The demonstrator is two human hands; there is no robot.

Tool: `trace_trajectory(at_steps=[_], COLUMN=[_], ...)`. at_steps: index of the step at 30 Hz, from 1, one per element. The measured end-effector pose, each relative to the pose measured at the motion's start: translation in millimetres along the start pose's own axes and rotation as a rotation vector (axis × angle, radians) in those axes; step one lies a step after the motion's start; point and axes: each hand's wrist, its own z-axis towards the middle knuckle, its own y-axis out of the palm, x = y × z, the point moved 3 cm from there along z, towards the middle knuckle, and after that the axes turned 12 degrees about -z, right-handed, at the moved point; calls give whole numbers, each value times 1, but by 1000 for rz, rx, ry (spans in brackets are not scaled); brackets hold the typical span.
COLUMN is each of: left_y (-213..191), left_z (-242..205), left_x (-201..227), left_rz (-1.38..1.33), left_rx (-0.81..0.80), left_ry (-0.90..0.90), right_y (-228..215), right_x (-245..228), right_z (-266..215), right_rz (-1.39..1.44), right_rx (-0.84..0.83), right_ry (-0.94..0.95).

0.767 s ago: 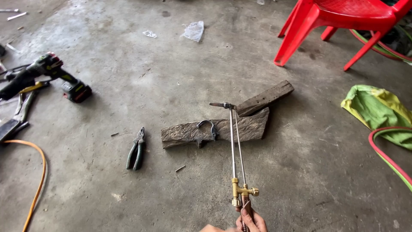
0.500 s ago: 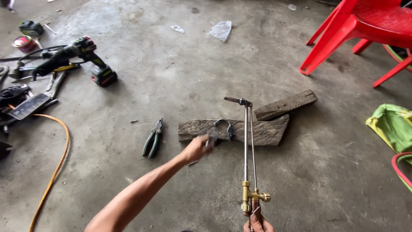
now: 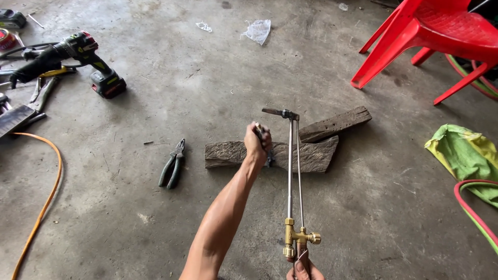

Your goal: The person ignites a torch and heats a metal hook embedded in a block of wood. They then use pliers to pull the hook from the wood while holding the wood block with their other hand.

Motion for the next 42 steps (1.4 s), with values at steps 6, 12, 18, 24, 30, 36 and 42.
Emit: trace_trajectory(at_steps=[6,12,18,24,30,36,42], left_y=[-25,-23,-113,-118,-81,-118,-116], left_z=[10,23,-136,-245,-256,-258,-265], left_x=[-21,-35,-93,-88,-71,-92,-99], left_rz=[0,-92,303,470,808,525,452], left_rx=[2,52,-77,70,-37,-147,-73], left_ry=[-79,30,-282,-448,-240,-359,-433], right_y=[0,4,23,52,53,44,30], right_x=[11,11,-24,-73,-82,-69,-60], right_z=[10,8,-19,-48,-53,-61,-53], right_rz=[79,101,17,-175,-573,-435,-478], right_rx=[-14,-15,-5,190,261,174,216], right_ry=[53,7,-124,-82,-23,-111,-177])
